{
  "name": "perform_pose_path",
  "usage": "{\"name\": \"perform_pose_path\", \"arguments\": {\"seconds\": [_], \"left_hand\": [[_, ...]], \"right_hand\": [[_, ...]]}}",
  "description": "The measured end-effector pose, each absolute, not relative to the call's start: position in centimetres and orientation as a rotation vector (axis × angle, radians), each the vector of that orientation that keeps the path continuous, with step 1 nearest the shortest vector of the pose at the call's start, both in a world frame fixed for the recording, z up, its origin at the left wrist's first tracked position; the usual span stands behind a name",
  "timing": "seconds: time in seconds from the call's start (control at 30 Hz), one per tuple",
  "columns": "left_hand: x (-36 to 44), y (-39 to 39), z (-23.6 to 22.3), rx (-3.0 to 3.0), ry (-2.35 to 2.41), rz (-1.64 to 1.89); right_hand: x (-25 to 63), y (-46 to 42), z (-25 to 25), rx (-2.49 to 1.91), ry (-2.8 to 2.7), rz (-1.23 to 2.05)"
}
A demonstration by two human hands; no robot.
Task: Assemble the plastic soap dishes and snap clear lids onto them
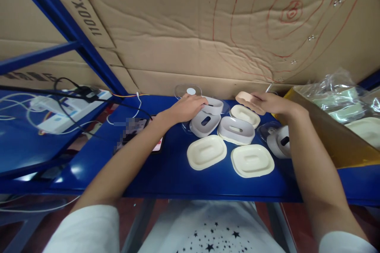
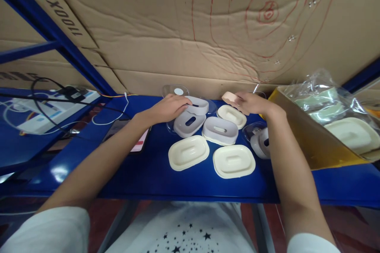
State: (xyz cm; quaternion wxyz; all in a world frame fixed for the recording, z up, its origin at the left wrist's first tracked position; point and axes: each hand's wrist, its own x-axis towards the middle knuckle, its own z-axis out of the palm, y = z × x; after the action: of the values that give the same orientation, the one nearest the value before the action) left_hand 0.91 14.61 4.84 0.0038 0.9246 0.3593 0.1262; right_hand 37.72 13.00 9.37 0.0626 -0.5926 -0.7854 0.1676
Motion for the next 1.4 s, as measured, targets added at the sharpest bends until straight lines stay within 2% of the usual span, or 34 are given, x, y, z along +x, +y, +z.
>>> {"name": "perform_pose_path", "arguments": {"seconds": [0.17,0.37,0.47,0.7,0.83,1.0,1.17,1.3,1.4], "left_hand": [[1.0,14.4,4.9,2.921,1.203,0.485],[1.1,13.8,6.1,2.939,1.295,0.565],[1.3,13.4,6.4,2.943,1.337,0.548],[2.1,10.9,7.9,2.970,1.477,0.421],[2.3,6.6,7.5,3.059,1.323,0.339],[1.3,1.3,3.9,3.168,0.856,0.282],[0.7,-0.2,1.1,3.094,0.917,0.250],[0.7,-0.2,0.6,2.959,0.941,0.351],[0.6,-0.4,0.5,2.900,0.842,0.417]], "right_hand": [[38.4,13.6,8.8,-1.477,-2.236,0.403],[36.7,14.6,7.3,-1.390,-2.379,0.461],[35.7,14.3,7.2,-1.383,-2.391,0.391],[35.3,9.7,11.7,-1.360,-2.361,0.280],[36.9,5.4,13.1,-1.393,-2.346,0.227],[37.4,-1.2,7.6,-1.283,-2.522,0.166],[35.8,-5.6,0.6,-1.230,-2.533,-0.025],[35.5,-3.7,-1.0,-1.271,-2.428,-0.195],[35.3,-0.7,-0.2,-1.271,-2.489,-0.176]]}}
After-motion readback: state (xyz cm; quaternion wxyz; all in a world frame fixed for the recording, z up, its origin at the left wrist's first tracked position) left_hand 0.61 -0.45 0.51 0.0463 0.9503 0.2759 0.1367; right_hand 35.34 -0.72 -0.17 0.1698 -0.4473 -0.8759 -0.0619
